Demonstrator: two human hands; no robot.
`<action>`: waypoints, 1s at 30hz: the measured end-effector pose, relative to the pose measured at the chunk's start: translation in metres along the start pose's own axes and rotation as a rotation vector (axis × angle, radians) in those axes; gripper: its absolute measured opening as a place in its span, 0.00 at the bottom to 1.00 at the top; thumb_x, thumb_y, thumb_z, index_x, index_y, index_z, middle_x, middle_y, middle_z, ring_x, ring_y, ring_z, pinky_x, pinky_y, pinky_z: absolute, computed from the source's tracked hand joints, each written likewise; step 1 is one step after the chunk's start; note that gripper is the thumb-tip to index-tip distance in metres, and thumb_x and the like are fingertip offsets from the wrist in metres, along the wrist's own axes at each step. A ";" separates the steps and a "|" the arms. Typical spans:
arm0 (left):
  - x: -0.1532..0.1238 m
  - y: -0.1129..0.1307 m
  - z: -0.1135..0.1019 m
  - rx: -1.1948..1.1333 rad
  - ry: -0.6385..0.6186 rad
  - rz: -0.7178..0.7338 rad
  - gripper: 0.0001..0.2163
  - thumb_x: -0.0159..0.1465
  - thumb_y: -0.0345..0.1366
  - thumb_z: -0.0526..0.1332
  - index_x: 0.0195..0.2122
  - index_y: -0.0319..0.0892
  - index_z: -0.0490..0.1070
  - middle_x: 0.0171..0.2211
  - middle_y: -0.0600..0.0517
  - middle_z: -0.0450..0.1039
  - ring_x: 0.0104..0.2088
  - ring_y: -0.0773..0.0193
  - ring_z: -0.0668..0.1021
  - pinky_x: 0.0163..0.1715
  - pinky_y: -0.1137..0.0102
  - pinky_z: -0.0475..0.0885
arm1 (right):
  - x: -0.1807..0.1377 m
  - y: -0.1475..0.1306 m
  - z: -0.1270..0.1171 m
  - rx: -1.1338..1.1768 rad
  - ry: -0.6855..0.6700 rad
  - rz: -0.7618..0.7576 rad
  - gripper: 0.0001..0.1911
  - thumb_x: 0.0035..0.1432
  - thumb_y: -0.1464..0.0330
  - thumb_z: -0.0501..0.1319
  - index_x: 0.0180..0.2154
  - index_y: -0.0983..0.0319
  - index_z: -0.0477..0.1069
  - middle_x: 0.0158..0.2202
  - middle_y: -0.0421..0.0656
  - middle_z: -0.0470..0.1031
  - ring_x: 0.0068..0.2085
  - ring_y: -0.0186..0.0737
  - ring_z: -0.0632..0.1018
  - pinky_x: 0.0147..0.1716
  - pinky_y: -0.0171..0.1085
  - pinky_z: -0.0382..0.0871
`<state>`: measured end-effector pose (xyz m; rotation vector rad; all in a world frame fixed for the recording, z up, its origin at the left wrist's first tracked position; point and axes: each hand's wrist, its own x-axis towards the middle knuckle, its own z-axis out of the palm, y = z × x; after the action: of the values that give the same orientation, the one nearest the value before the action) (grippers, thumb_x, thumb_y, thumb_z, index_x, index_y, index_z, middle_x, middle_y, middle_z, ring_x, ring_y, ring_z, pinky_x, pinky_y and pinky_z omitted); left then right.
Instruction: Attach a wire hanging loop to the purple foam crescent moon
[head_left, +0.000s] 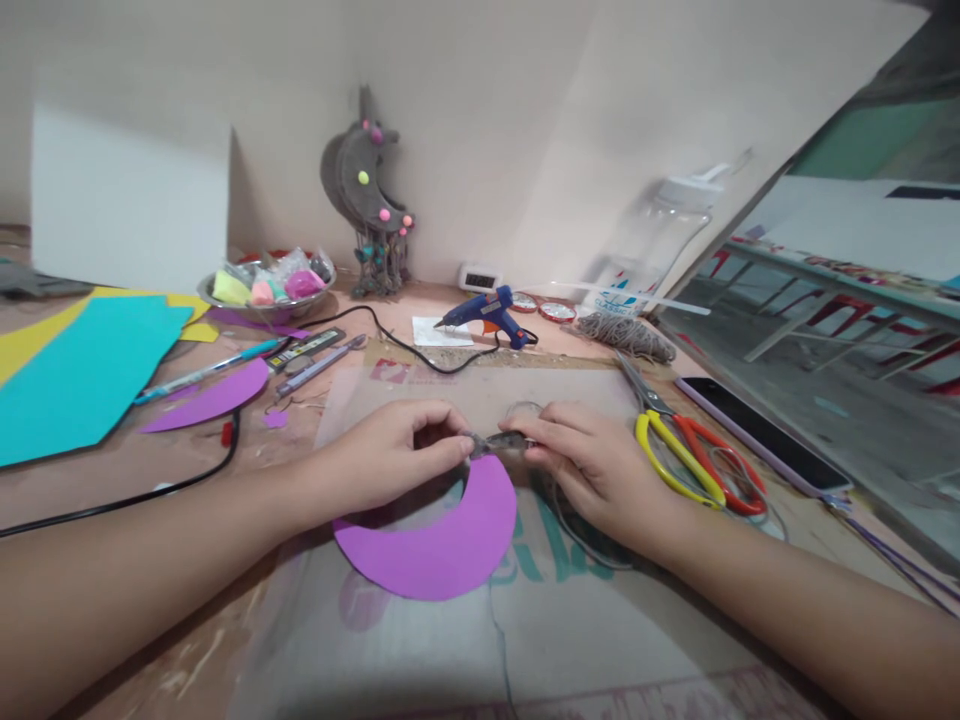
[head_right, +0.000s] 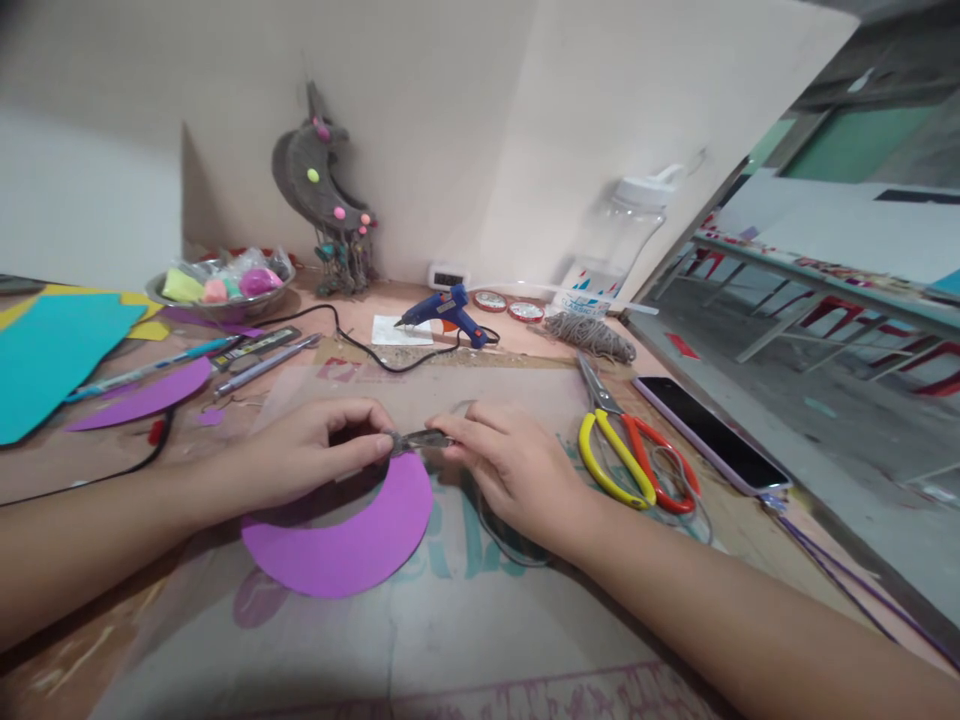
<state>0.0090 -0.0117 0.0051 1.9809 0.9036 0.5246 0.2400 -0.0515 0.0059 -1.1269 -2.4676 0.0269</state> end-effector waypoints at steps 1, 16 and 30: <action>0.000 0.000 0.000 -0.008 0.003 -0.009 0.08 0.60 0.38 0.55 0.30 0.41 0.70 0.24 0.56 0.71 0.25 0.68 0.71 0.26 0.74 0.63 | 0.000 0.000 0.000 -0.021 0.002 -0.008 0.14 0.64 0.69 0.50 0.49 0.63 0.67 0.33 0.46 0.70 0.35 0.40 0.70 0.33 0.37 0.63; 0.001 0.000 -0.001 0.009 -0.017 -0.006 0.08 0.61 0.38 0.54 0.32 0.41 0.69 0.28 0.55 0.70 0.30 0.66 0.71 0.31 0.72 0.64 | 0.000 -0.001 0.004 -0.096 0.023 -0.024 0.14 0.64 0.68 0.50 0.49 0.63 0.68 0.31 0.45 0.69 0.32 0.37 0.69 0.31 0.36 0.60; 0.000 -0.001 -0.001 -0.007 -0.027 -0.017 0.09 0.60 0.40 0.55 0.31 0.41 0.69 0.26 0.56 0.69 0.28 0.67 0.70 0.29 0.73 0.64 | 0.002 -0.002 0.004 -0.147 0.053 -0.065 0.15 0.65 0.67 0.50 0.47 0.63 0.70 0.29 0.44 0.70 0.30 0.37 0.68 0.29 0.36 0.60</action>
<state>0.0083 -0.0105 0.0048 1.9684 0.8999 0.4896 0.2356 -0.0509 0.0031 -1.0901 -2.4905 -0.2039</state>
